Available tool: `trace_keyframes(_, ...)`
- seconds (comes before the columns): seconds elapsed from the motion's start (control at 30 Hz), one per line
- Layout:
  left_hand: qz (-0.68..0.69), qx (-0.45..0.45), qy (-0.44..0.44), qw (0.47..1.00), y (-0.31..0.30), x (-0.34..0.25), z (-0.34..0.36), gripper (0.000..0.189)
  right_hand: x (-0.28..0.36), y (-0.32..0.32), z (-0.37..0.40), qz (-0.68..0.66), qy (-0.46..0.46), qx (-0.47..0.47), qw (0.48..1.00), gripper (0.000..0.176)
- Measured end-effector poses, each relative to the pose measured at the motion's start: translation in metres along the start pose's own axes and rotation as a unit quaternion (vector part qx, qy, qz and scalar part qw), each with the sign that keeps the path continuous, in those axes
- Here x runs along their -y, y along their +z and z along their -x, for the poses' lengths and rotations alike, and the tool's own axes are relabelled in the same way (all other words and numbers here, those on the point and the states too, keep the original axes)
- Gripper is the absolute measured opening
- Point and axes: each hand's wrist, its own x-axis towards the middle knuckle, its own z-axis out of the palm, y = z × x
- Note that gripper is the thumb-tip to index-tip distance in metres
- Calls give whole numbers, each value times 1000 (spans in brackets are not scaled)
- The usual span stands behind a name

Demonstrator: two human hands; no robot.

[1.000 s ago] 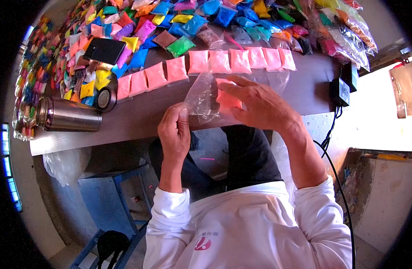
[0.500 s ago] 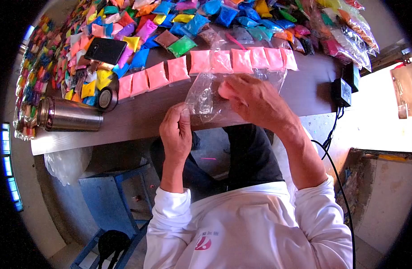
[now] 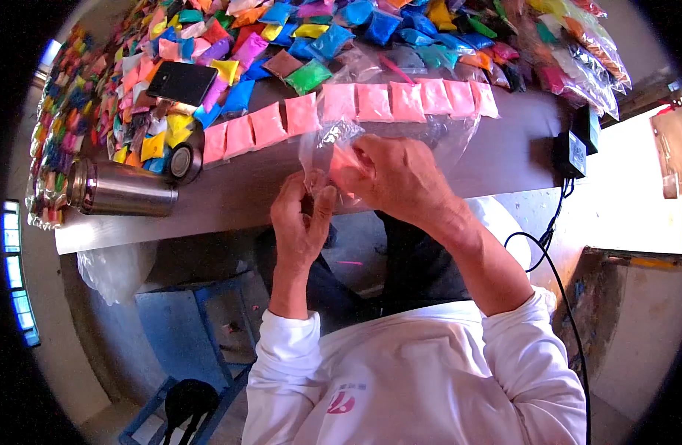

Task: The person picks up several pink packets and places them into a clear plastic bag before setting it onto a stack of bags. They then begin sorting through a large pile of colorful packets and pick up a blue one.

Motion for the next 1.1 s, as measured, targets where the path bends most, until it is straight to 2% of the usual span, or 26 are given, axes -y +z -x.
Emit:
trace_keyframes(0.13, 26, 33, -3, 999, -2, -2, -3, 20, 0, -3, -3, -14, 0, 10, 1000, 29)
trace_keyframes(0.17, 25, 32, -1, 999, 0, -2, -3, 20, 0, -4, -4, -14, 8, 41, 999, 27)
trace_keyframes(0.3, -10, -9, 30, 999, 4, 1, -2, 12, -2, -13, -3, -24, 0, 100, 995, 27)
trace_keyframes(0.47, -47, -19, 69, 996, 7, 18, -1, 13, -5, -20, 2, -71, -29, 94, 993, 29)
trace_keyframes(0.57, -45, -15, 68, 997, 5, 11, -2, 13, -5, -18, 3, -78, -38, 106, 991, 28)
trace_keyframes(0.63, -49, -6, 33, 998, 4, 7, -2, 13, -4, -11, 5, -77, -44, 108, 990, 28)
trace_keyframes(0.7, -53, -9, 44, 998, 4, 8, -2, 13, -2, -2, 11, -93, -102, 57, 989, 25)
trace_keyframes(0.83, -66, -14, 41, 997, 5, 9, -2, 15, 0, -5, 10, -114, -68, 63, 989, 27)
trace_keyframes(0.9, -56, -21, 45, 997, 6, 10, -1, 15, 3, -19, 7, -99, 13, 136, 986, 30)
trace_keyframes(1.0, -52, -27, 57, 997, 6, 11, -2, 15, -2, -23, 8, -87, -17, 136, 987, 31)
trace_keyframes(1.1, -62, -28, 52, 996, 6, 8, -2, 15, -4, -19, 6, -109, 3, 129, 986, 33)
